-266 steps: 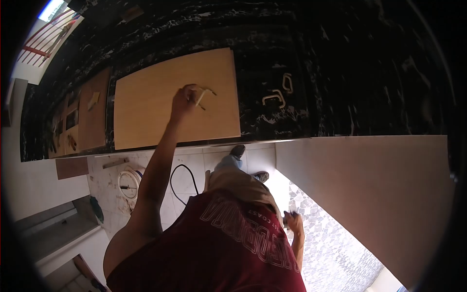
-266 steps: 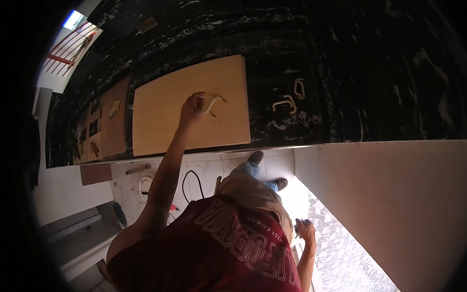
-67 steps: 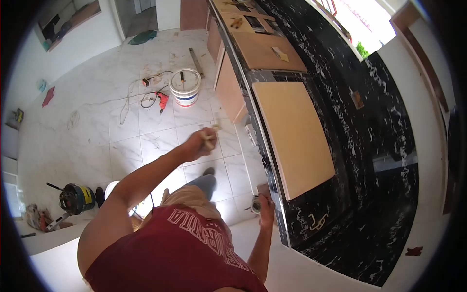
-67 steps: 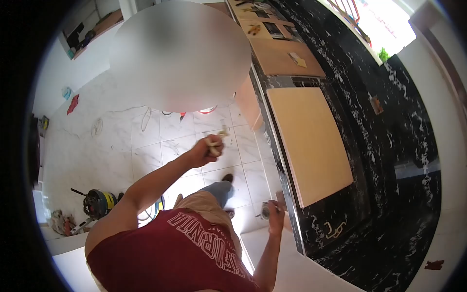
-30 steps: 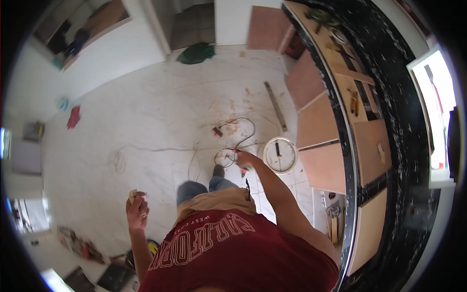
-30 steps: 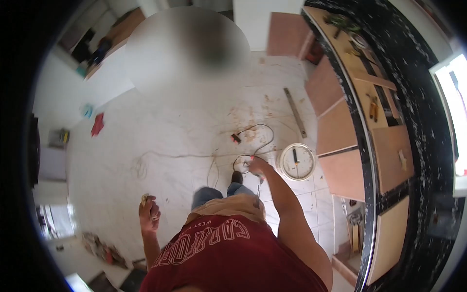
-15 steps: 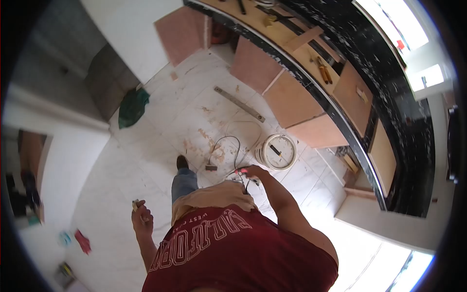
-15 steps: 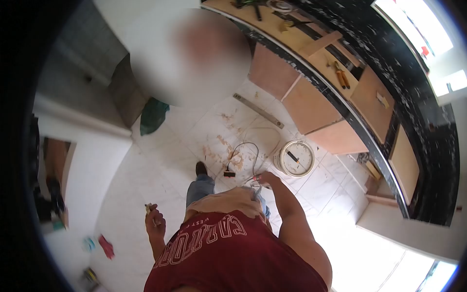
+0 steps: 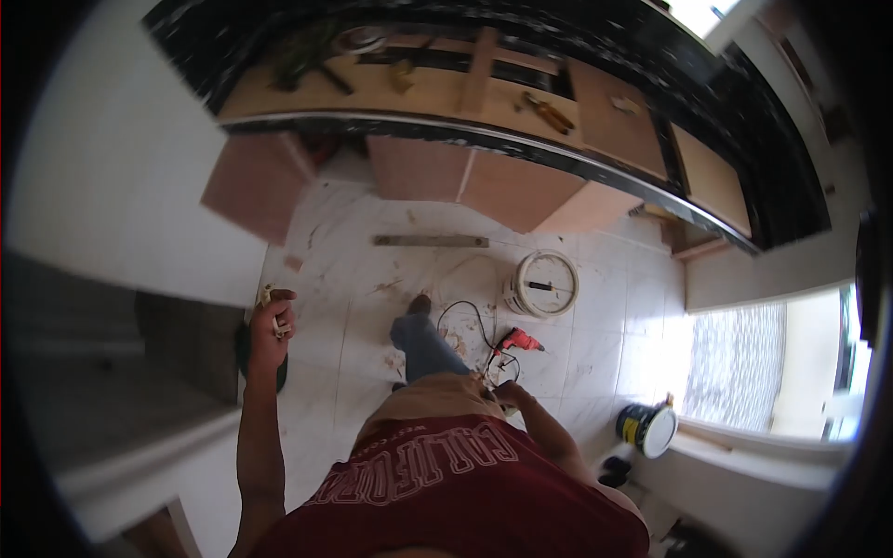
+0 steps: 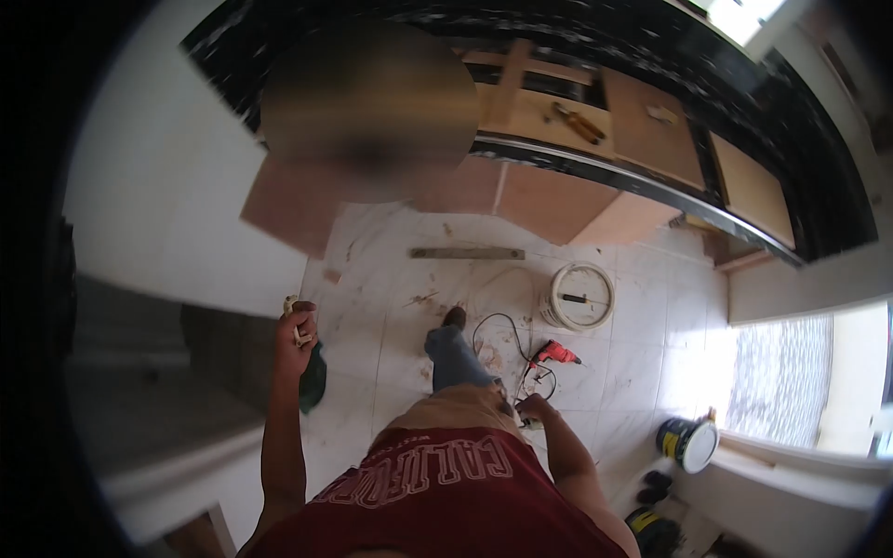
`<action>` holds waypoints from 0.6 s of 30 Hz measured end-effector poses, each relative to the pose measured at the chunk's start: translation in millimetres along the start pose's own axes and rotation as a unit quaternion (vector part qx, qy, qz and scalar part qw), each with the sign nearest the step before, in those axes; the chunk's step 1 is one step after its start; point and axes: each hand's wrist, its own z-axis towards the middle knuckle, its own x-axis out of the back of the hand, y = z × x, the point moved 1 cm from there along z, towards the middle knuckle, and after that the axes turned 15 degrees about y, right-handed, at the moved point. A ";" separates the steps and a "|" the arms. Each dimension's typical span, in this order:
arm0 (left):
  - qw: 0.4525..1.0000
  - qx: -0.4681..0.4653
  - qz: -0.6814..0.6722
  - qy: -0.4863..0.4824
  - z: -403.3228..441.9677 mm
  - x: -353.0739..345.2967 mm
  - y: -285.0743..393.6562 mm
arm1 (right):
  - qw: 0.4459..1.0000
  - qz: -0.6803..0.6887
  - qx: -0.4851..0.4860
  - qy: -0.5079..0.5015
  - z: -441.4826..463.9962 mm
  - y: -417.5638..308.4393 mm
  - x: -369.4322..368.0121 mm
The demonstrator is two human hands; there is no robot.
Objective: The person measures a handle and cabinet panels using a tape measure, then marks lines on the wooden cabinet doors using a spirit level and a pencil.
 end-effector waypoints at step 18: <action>0.941 -0.015 0.330 -0.077 466.6 -251.8 82.3 | 0.626 0.517 -0.398 0.427 153.0 -88.0 184.7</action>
